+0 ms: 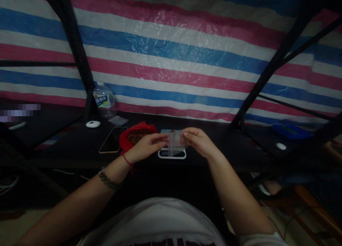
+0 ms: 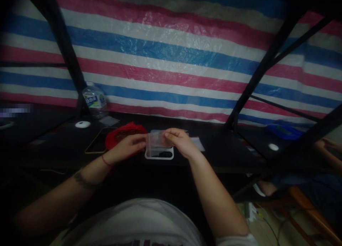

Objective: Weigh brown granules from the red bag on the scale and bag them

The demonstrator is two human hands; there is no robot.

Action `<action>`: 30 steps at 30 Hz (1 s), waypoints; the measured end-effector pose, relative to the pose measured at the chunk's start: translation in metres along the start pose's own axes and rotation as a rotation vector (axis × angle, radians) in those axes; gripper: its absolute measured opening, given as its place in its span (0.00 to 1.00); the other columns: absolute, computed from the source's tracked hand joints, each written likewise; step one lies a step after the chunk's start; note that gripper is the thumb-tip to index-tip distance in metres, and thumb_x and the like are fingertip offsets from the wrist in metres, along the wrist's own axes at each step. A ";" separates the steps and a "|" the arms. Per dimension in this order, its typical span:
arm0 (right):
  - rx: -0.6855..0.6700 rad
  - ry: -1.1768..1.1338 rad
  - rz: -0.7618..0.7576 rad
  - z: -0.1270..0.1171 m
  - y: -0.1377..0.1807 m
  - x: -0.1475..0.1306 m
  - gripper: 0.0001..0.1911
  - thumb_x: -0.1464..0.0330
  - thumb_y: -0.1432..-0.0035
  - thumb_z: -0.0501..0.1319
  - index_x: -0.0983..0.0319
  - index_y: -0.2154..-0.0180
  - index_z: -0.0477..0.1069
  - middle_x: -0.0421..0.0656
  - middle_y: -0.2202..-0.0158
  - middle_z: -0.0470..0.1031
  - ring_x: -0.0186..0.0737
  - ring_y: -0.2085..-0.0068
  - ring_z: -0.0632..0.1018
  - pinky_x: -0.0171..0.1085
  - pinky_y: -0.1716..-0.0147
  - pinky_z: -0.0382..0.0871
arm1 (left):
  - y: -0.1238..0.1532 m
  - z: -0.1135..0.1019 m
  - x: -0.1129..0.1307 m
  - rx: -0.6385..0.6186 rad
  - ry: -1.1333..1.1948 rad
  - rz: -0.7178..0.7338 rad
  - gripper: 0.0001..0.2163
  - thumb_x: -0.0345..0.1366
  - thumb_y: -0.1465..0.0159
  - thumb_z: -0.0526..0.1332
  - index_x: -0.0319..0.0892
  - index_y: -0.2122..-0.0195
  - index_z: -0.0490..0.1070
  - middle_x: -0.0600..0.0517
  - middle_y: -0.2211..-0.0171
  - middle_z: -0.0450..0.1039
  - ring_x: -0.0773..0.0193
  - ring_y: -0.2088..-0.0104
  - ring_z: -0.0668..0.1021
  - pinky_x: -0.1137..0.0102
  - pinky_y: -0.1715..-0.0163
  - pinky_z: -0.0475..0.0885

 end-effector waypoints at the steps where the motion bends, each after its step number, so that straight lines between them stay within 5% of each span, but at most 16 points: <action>1: -0.003 0.011 -0.004 0.005 -0.004 0.000 0.17 0.56 0.53 0.67 0.63 0.68 0.74 0.41 0.73 0.76 0.34 0.73 0.75 0.34 0.70 0.69 | 0.002 0.001 0.001 0.014 0.032 -0.006 0.22 0.49 0.44 0.62 0.37 0.55 0.75 0.45 0.60 0.78 0.59 0.63 0.79 0.67 0.63 0.74; 5: 0.061 0.098 -0.048 0.009 -0.016 0.007 0.16 0.57 0.51 0.65 0.64 0.67 0.74 0.40 0.75 0.74 0.32 0.75 0.72 0.31 0.75 0.63 | 0.006 -0.007 0.001 0.112 0.074 -0.025 0.20 0.51 0.42 0.60 0.36 0.70 0.75 0.48 0.76 0.76 0.66 0.77 0.74 0.73 0.75 0.70; 10: 0.127 0.250 -0.073 0.002 -0.019 0.019 0.15 0.58 0.48 0.62 0.63 0.64 0.74 0.40 0.73 0.72 0.33 0.75 0.70 0.32 0.75 0.63 | 0.003 -0.002 -0.007 0.047 0.023 -0.077 0.16 0.47 0.44 0.63 0.37 0.70 0.76 0.50 0.77 0.75 0.68 0.77 0.73 0.74 0.77 0.67; 15: 0.522 0.565 -0.395 -0.010 0.010 -0.003 0.13 0.62 0.49 0.63 0.60 0.62 0.71 0.43 0.64 0.72 0.38 0.66 0.71 0.36 0.66 0.67 | 0.000 -0.001 -0.021 0.117 0.009 -0.197 0.14 0.47 0.45 0.63 0.38 0.70 0.75 0.51 0.77 0.76 0.67 0.78 0.74 0.75 0.79 0.66; 22: 0.140 0.554 -0.176 0.041 0.017 0.022 0.15 0.56 0.48 0.65 0.60 0.66 0.75 0.42 0.71 0.76 0.36 0.72 0.73 0.34 0.73 0.65 | 0.003 0.009 -0.012 0.102 -0.215 -0.090 0.10 0.41 0.46 0.63 0.39 0.76 0.75 0.53 0.78 0.74 0.67 0.76 0.73 0.74 0.76 0.65; 25: 0.130 0.562 -0.107 0.046 0.014 0.034 0.15 0.56 0.47 0.64 0.62 0.71 0.76 0.40 0.76 0.74 0.34 0.75 0.71 0.32 0.76 0.60 | 0.006 0.016 -0.010 0.081 -0.321 -0.060 0.06 0.36 0.47 0.63 0.40 0.77 0.75 0.54 0.79 0.74 0.66 0.75 0.74 0.74 0.74 0.65; 30: -0.024 0.531 -0.097 0.041 0.009 0.037 0.19 0.57 0.42 0.57 0.64 0.75 0.74 0.39 0.79 0.70 0.31 0.77 0.68 0.30 0.78 0.55 | 0.005 0.021 -0.016 0.011 -0.233 -0.125 0.08 0.41 0.47 0.65 0.41 0.75 0.77 0.53 0.76 0.77 0.65 0.73 0.76 0.73 0.73 0.67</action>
Point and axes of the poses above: each hand's wrist, its own y-axis away from the middle knuckle, its own z-axis out of the palm, x = y × z, the point moved 6 cm from there along -y, towards the middle knuckle
